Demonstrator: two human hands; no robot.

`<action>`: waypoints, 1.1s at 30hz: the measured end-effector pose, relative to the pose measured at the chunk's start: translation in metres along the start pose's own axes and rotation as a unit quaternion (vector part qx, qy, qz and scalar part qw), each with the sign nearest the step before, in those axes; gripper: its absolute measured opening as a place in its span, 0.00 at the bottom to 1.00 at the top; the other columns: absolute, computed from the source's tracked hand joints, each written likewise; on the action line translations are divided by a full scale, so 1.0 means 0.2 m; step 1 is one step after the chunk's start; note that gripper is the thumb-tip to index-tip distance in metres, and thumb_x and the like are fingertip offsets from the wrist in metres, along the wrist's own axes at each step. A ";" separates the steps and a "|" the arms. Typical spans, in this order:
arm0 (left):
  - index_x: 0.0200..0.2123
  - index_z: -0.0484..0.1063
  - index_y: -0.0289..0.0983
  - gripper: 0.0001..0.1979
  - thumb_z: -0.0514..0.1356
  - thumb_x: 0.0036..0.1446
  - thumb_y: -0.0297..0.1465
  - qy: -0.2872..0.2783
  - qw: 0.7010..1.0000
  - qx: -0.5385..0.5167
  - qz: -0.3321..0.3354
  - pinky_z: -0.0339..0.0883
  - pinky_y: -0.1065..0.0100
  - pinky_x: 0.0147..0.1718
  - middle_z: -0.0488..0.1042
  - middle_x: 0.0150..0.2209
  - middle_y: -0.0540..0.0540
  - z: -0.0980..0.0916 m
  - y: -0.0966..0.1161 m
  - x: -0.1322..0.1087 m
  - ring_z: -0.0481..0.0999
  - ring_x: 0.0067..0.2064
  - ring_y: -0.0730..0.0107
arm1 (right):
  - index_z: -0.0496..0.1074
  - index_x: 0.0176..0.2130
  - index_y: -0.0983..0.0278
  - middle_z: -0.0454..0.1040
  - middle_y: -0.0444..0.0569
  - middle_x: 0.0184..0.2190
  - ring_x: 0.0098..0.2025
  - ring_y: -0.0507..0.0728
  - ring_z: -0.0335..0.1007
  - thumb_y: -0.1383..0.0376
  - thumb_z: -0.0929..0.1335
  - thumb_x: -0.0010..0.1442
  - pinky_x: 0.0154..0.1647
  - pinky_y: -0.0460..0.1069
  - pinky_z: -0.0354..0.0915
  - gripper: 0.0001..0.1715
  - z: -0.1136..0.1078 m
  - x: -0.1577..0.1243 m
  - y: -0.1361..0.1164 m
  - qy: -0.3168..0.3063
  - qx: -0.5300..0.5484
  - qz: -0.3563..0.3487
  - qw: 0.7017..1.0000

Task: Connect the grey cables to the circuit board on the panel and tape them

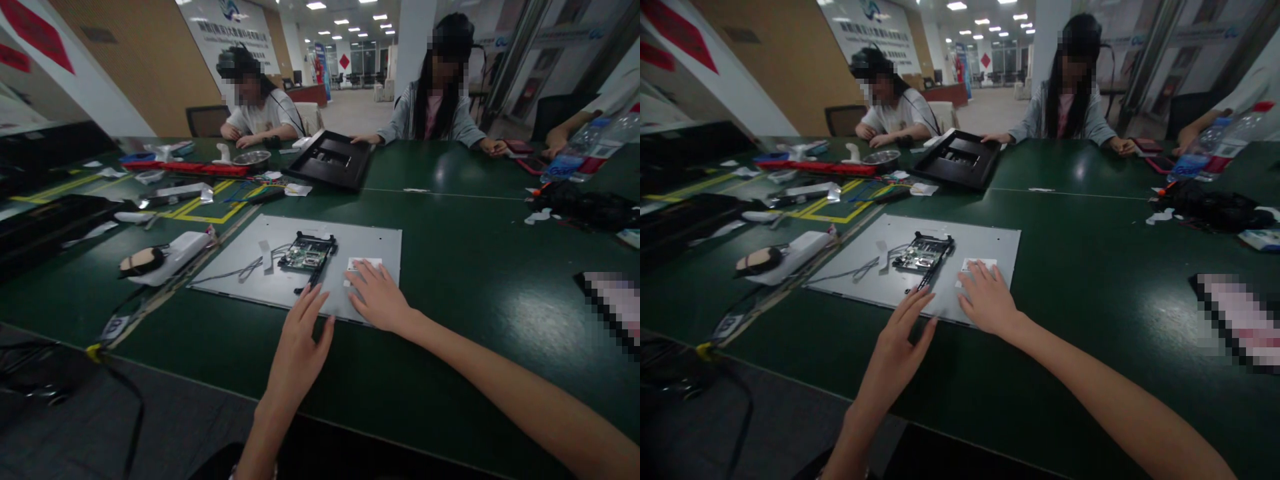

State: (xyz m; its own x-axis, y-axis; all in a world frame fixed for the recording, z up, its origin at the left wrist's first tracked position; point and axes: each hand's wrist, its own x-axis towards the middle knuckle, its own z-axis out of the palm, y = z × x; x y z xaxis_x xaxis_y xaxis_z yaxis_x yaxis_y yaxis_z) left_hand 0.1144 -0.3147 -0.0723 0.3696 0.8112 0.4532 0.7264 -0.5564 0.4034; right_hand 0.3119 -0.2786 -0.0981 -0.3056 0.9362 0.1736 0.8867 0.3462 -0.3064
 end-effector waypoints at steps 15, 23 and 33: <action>0.58 0.66 0.31 0.23 0.52 0.62 0.35 -0.130 0.974 0.177 0.046 0.58 0.52 0.59 0.66 0.60 0.33 0.14 -0.47 0.54 0.66 0.61 0.52 | 0.60 0.64 0.63 0.51 0.57 0.69 0.71 0.65 0.40 0.56 0.56 0.69 0.68 0.64 0.41 0.29 -0.04 0.00 0.00 -0.012 0.020 -0.006 1.000; 0.58 0.67 0.32 0.24 0.53 0.60 0.35 -0.125 0.979 0.164 -0.001 0.60 0.56 0.57 0.68 0.58 0.34 0.18 -0.62 0.75 0.68 0.58 0.52 | 0.58 0.65 0.64 0.51 0.57 0.69 0.71 0.64 0.40 0.55 0.56 0.69 0.68 0.64 0.41 0.30 -0.05 0.00 0.01 -0.023 0.022 -0.009 0.999; 0.56 0.68 0.30 0.23 0.52 0.60 0.35 -0.101 0.978 0.183 -0.028 0.57 0.60 0.59 0.69 0.58 0.36 0.20 -0.70 0.83 0.68 0.58 0.56 | 0.58 0.65 0.64 0.51 0.58 0.69 0.71 0.65 0.40 0.55 0.55 0.69 0.68 0.64 0.41 0.30 -0.06 0.00 0.00 -0.024 0.016 -0.007 1.000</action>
State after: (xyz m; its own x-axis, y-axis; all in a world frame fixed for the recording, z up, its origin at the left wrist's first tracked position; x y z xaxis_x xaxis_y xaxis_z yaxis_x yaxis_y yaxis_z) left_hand 0.0968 -0.0946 -0.0845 0.4042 0.8779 0.2567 0.8933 -0.4392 0.0954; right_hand 0.3159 -0.2791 -0.0877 -0.3343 0.9329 0.1338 0.8706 0.3601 -0.3351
